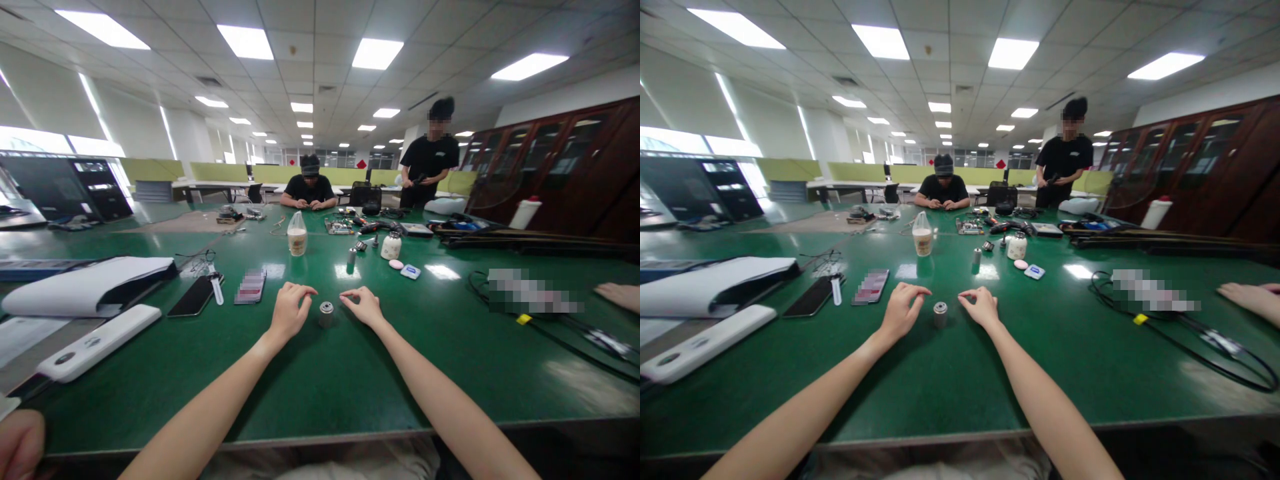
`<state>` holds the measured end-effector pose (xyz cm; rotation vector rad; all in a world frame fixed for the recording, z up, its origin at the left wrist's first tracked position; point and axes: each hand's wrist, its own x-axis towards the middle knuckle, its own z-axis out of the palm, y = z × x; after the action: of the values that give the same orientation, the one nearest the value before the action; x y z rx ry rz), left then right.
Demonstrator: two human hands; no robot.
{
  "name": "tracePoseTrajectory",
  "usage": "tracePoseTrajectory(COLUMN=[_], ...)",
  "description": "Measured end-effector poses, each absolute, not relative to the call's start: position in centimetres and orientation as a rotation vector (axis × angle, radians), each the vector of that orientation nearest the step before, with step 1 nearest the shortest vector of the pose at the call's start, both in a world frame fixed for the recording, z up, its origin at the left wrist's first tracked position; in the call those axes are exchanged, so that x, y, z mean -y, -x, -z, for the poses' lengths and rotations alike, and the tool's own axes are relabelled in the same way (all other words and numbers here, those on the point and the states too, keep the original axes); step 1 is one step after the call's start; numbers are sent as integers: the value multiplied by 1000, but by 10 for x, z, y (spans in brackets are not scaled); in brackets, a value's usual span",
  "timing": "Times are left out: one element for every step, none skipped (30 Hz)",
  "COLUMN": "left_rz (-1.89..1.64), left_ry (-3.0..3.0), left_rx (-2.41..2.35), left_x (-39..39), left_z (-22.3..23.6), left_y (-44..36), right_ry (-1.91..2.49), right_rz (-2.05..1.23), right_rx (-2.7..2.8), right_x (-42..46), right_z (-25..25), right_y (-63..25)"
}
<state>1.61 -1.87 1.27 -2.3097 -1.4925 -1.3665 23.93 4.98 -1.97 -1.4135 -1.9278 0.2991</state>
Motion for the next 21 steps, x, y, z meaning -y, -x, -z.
tracePoseTrajectory(left_rz=[1367, 1367, 1367, 1365, 1363, 1361, 1359, 1359, 1360, 1362, 1365, 1368, 1370, 1371, 1374, 1381, 1393, 1407, 1421, 1434, 1439], left_ry=[2310, 2309, 2308, 2308, 2308, 2310, 2312, 2314, 2317, 2319, 2321, 2322, 2326, 2332, 2341, 2353, 2365, 2381, 2397, 2411, 2427], left_rx=[1490, 1488, 1486, 1483, 1481, 1480, 1478, 1476, 1474, 1471, 1469, 1466, 1463, 1461, 1462, 1467, 1475, 1484, 1492, 1500, 1506], left_x=[19, 19, 19, 19, 19, 19, 19, 18, 18, 18, 18, 18, 19, 19, 19, 20, 20, 20, 20, 20, 20], left_z=[-13, -13, -13, -13, -13, -13, -13, -12, -12, -12, -12, -12, -12, -13, -13, -14, -14, -14, -14, -14, -13], left_y=[-16, -16, -15, -15, -15, -15, -15, -15, -15, -16, -16, -16, -17, -17, -18, -18, -19, -21, -22, -23, -24], right_ry=[1347, 1268, 1184, 1106, 1048, 1005, 977, 960, 951, 948, 947, 946, 943, 938, 934, 931, 932, 936, 940, 944, 944], right_rz=[-341, -380, -407, -431, -446, -457, -459, -456, -450, -443, -438, -435, -432, -424, -412, -397, -381, -368, -360, -357, -358], right_rx=[1913, 1904, 1899, 1904, 1909, 1918, 1932, 1946, 1961, 1975, 1985, 1995, 2007, 2019, 2029, 2028, 2015, 1983, 1937, 1886, 1841], right_x=[-47, -42, -38, -32, -27, -22, -18, -14, -12, -11, -10, -9, -8, -8, -7, -7, -7, -7, -7, -7, -8], right_z=[17, 13, 9, 5, 1, -2, -4, -5, -5, -5, -4, -4, -4, -4, -4, -5, -7, -8, -9, -11, -11], right_y=[-237, -234, -231, -228, -225, -222, -219, -217, -215, -214, -213, -212, -211, -211, -211, -211, -212, -213, -214, -215, -216])
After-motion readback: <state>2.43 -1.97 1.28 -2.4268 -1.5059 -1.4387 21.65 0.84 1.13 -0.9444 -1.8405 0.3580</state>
